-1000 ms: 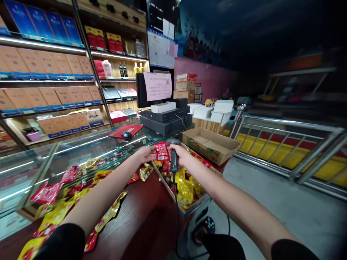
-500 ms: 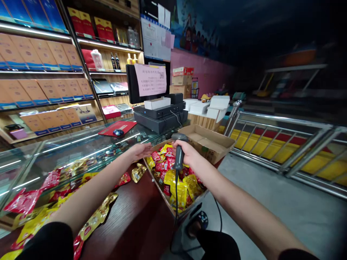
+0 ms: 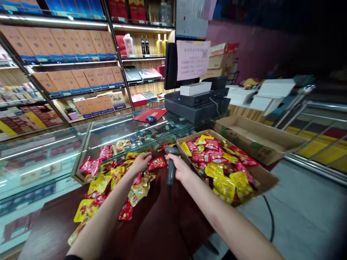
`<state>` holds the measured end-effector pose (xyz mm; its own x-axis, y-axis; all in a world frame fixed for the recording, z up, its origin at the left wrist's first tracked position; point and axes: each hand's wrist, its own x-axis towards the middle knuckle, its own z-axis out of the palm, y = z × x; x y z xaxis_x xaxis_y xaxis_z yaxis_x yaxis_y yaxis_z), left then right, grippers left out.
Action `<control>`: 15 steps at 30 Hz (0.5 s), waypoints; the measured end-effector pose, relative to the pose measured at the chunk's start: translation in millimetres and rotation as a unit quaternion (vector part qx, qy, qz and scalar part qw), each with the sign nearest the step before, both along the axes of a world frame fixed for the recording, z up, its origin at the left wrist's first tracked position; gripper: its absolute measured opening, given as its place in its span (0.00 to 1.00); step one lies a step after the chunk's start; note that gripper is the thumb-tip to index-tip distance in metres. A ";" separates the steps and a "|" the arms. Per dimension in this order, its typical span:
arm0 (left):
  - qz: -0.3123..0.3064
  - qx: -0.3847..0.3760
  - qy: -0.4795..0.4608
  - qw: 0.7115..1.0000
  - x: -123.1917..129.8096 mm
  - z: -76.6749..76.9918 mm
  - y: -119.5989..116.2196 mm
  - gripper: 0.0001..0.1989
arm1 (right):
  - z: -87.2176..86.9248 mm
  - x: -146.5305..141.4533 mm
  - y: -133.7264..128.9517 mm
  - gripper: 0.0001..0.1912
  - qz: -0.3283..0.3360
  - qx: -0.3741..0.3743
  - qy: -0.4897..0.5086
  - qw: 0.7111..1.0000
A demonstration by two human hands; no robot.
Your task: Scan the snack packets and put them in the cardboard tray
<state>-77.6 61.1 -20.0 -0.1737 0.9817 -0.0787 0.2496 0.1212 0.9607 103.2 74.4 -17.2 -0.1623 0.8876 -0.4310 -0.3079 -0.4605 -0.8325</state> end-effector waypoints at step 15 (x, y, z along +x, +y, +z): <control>-0.077 -0.006 0.064 0.995 60.7 -49.7 75.7 0.07 | -44.1 23.3 -3.3 0.13 -0.086 0.023 -0.059 0.994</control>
<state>-16.9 136.8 -69.7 -0.0302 0.9965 -0.0783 0.3869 0.0839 0.9183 126.4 71.1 -61.3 0.0440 0.9168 -0.3968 -0.2775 -0.3704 -0.8865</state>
